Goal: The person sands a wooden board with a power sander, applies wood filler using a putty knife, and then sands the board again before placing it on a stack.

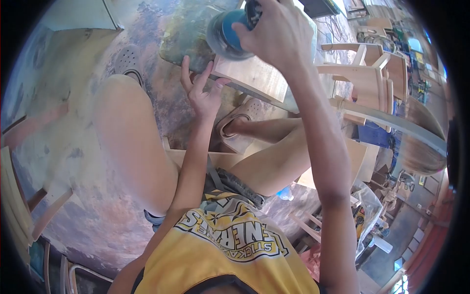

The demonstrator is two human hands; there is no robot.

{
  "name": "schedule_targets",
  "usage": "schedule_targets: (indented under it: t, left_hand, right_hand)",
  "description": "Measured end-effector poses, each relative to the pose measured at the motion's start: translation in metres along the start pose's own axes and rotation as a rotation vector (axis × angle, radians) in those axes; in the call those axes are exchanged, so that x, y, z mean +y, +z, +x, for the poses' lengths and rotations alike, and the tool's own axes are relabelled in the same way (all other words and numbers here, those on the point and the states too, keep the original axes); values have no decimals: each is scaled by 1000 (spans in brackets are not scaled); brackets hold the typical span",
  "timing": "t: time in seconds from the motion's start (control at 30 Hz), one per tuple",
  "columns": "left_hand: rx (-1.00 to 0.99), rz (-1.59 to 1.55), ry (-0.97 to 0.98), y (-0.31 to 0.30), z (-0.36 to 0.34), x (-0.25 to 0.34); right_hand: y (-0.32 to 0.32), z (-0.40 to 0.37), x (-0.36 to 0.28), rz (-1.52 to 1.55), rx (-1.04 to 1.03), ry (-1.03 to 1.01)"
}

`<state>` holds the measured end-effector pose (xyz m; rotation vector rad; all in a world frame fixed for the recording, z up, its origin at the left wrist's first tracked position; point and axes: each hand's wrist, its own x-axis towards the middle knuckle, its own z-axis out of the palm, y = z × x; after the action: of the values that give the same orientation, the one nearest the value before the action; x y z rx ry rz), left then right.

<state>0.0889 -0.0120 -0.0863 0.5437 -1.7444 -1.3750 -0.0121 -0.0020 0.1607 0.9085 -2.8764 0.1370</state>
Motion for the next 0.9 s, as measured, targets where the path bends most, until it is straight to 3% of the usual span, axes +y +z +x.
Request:
schedule_targets:
  t: [0.23, 0.3, 0.43, 0.53, 0.63, 0.73, 0.9]
  left_hand:
    - [-18, -156, -114, -2, -1, 1]
    - [-8, -30, 21, -2, 3, 4]
    - [2, -124, -65, 4, 2, -4]
    - [25, -99, 2, 2, -4, -7]
    - [12, -151, -32, 3, 0, -4]
    - [0, -25, 55, -1, 2, -2]
    - [22, -110, -50, 4, 1, -3]
  right_hand:
    - [5, 7, -7, 20, -15, -11]
    - [8, 16, -3, -29, 3, 22]
    - [-1, 0, -7, -13, -54, 8]
    - [2, -10, -7, 15, -73, -47]
    - [7, 10, 9, -30, 8, 33]
    - [5, 13, 23, -26, 18, 76]
    - [-4, -32, 17, 109, -41, 31]
